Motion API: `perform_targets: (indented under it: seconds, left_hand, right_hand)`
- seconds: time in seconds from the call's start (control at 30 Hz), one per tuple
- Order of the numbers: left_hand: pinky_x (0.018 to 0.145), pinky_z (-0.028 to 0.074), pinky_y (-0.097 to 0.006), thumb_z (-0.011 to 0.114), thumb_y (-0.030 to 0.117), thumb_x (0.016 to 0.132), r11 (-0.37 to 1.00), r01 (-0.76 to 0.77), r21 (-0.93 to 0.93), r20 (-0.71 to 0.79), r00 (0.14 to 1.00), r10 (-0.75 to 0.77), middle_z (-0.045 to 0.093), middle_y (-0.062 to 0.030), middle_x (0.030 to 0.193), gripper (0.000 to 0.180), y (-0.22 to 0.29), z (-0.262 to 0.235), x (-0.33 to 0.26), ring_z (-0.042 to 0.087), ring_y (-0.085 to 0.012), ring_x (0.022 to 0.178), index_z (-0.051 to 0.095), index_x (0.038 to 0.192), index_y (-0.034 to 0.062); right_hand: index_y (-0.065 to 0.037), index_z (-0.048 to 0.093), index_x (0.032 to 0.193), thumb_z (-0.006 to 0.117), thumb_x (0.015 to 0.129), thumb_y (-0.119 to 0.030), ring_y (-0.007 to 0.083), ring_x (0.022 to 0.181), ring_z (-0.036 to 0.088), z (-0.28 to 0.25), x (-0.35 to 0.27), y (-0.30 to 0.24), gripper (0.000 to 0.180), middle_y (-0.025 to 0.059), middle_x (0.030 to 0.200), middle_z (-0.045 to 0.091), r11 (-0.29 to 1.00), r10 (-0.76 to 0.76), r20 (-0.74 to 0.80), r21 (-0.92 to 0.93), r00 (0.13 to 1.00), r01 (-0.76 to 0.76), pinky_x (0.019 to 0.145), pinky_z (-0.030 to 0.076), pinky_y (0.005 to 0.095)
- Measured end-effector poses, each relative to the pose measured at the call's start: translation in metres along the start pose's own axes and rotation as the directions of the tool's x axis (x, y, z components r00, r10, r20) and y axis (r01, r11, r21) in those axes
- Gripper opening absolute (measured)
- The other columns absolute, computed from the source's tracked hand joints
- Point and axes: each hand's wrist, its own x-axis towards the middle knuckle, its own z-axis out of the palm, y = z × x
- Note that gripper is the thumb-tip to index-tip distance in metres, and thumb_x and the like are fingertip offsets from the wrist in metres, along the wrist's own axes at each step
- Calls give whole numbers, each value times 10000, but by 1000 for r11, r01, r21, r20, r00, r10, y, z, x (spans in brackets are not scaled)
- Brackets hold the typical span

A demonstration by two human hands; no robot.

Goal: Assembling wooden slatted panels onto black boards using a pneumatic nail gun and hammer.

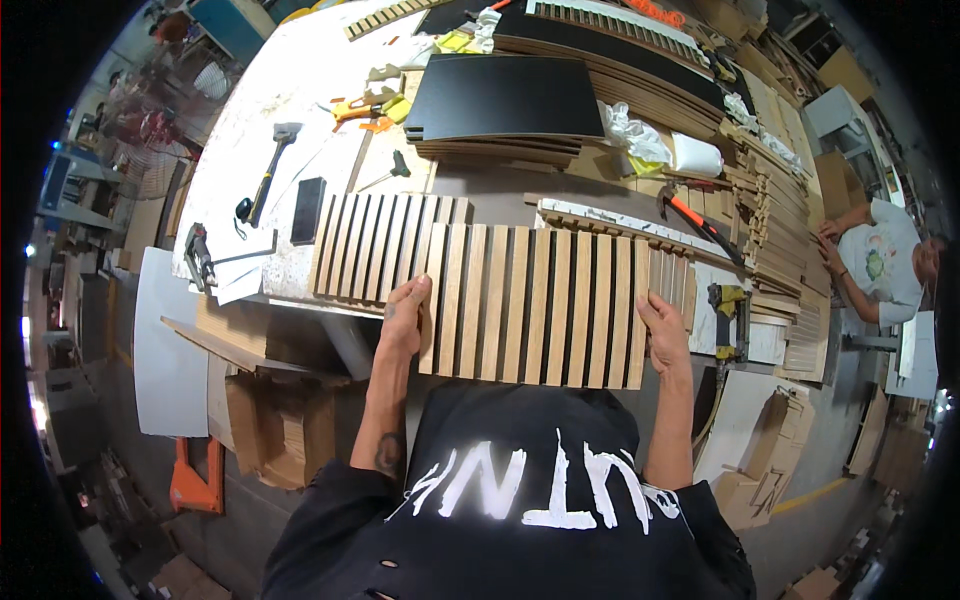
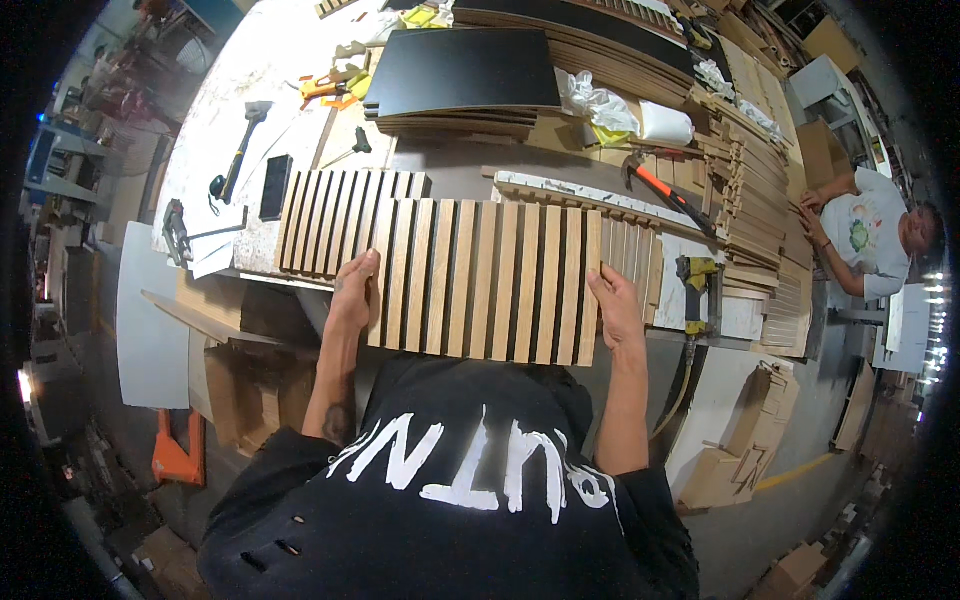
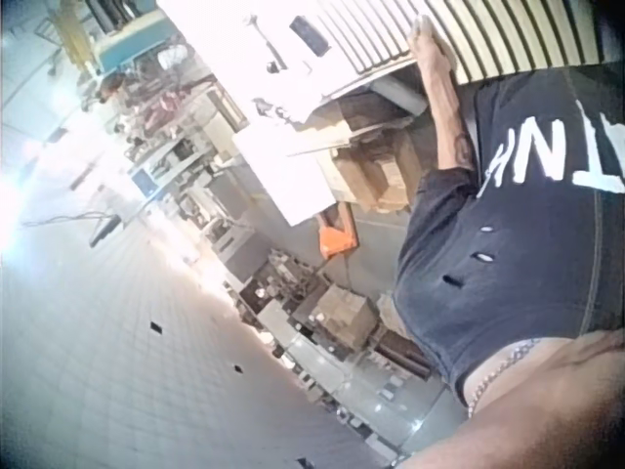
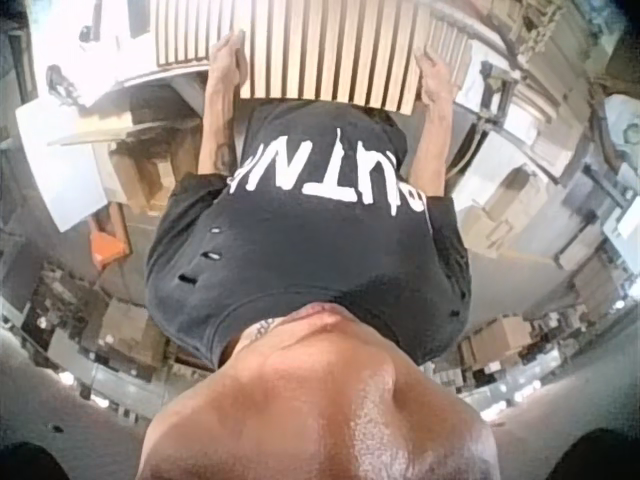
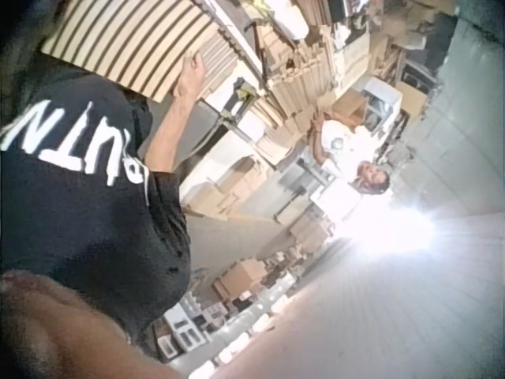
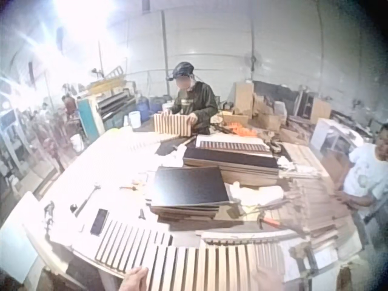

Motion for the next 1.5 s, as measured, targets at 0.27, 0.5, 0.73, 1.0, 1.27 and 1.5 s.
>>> perform_targets:
  seconds: [0.27, 0.5, 0.73, 1.0, 1.27, 1.5]
  left_hand:
    - [822, 561, -304, 495, 196, 1020, 994, 76, -74, -43, 996, -79, 694, -135, 1050, 316, -16, 2, 3, 681, -184, 928, 620, 1148, -65]
    - [860, 544, -321, 497, 178, 1014, 990, 71, -123, -23, 997, -75, 692, -136, 1077, 317, -25, 0, -1, 673, -206, 959, 618, 1174, -68]
    - [827, 579, -320, 468, 160, 1024, 983, 83, -164, -47, 995, -92, 691, -162, 1049, 300, -16, 7, -2, 691, -205, 936, 608, 1136, -80]
    - [824, 584, -307, 473, 201, 1025, 986, 95, -139, -40, 994, -101, 694, -158, 1036, 314, -16, 4, 1, 696, -195, 925, 608, 1136, -59]
    - [809, 574, -314, 350, 432, 1044, 991, 79, -111, -61, 994, -86, 693, -157, 1016, 576, -13, 7, -2, 692, -200, 925, 579, 1172, -81]
    - [712, 543, -270, 175, 669, 985, 976, 126, -180, 29, 992, -122, 699, -87, 943, 886, -19, -1, 2, 665, -132, 806, 567, 1234, -86]
  right_hand:
    - [52, 609, 1179, 560, 1002, -174, 111, 855, 647, -12, 4, 24, 292, 78, 1024, 676, 997, 67, -64, 35, 996, -65, 745, 526, 258]
    - [58, 613, 1170, 544, 1008, -164, 108, 856, 645, -11, 2, 30, 284, 74, 1018, 674, 991, 107, -89, 86, 990, -100, 738, 525, 255]
    - [58, 609, 1189, 538, 1010, -162, 113, 879, 644, -5, -3, 23, 292, 72, 1027, 674, 994, 87, -104, 74, 991, -80, 767, 520, 263]
    - [54, 607, 1196, 538, 1012, -181, 119, 887, 652, -5, -5, 22, 306, 84, 1048, 680, 995, 72, -91, 80, 993, -65, 767, 527, 265]
    - [60, 620, 1172, 530, 1016, -209, 129, 887, 658, -2, -8, 18, 324, 91, 1040, 683, 993, 77, -111, 98, 991, -67, 764, 533, 275]
    - [53, 625, 1146, 460, 1040, -324, 161, 889, 657, -2, -8, 16, 425, 115, 1033, 681, 991, 122, -163, 78, 979, -110, 790, 527, 311]
